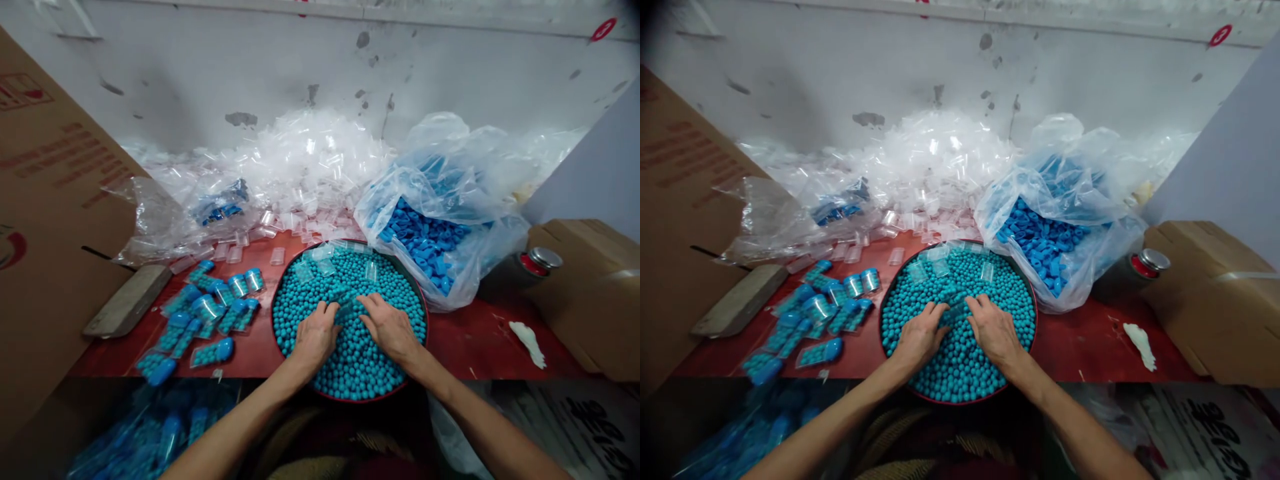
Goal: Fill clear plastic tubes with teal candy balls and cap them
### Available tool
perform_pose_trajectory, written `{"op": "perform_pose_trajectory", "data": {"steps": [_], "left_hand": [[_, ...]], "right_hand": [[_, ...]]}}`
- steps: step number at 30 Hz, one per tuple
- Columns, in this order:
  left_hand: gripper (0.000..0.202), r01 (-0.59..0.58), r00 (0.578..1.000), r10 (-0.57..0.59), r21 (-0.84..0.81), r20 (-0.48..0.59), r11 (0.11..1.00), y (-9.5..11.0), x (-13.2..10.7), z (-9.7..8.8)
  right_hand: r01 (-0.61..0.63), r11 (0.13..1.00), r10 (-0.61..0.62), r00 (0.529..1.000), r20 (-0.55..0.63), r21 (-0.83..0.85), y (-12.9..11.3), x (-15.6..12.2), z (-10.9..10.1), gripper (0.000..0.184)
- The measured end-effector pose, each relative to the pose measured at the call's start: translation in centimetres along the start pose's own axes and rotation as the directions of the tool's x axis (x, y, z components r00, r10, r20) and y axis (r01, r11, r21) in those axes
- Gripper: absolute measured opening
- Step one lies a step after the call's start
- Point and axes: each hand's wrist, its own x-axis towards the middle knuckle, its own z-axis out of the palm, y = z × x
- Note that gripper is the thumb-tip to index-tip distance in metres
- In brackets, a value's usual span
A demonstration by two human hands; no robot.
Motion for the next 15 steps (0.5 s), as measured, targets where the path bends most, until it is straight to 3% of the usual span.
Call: {"op": "perform_pose_trajectory", "data": {"steps": [5, 9, 12, 13, 15], "left_hand": [[0.019, -0.042, 0.999, 0.043, -0.053, 0.011, 0.998, 0.3, -0.2, 0.5], [0.021, -0.169, 0.984, 0.15, -0.229, -0.096, 0.959, 0.7, -0.6, 0.2], [0.028, -0.097, 0.982, 0.03, -0.355, -0.188, 0.93, 1.1, -1.0, -0.6], [0.032, -0.036, 0.985, -0.032, -0.383, -0.171, 0.923, 1.3, -1.1, -0.8], [0.038, 0.068, 0.992, -0.106, -0.416, -0.069, 0.907, 1.6, -1.3, -0.9]], "right_hand": [[0.148, 0.989, -0.145, 0.987, 0.07, -0.031, -1.5, 0.1, 0.6, 0.022], [0.209, 0.965, -0.219, 0.974, 0.053, 0.157, -0.4, 0.0, 0.6, 0.02], [0.147, 0.918, -0.141, 0.989, -0.043, 0.367, 2.5, 0.6, -1.2, 0.023], [0.091, 0.908, -0.084, 0.996, -0.035, 0.409, 3.7, 1.0, -2.0, 0.021], [-0.053, 0.896, 0.01, 0.995, 0.098, 0.441, 6.0, 2.0, -3.3, 0.016]]}}
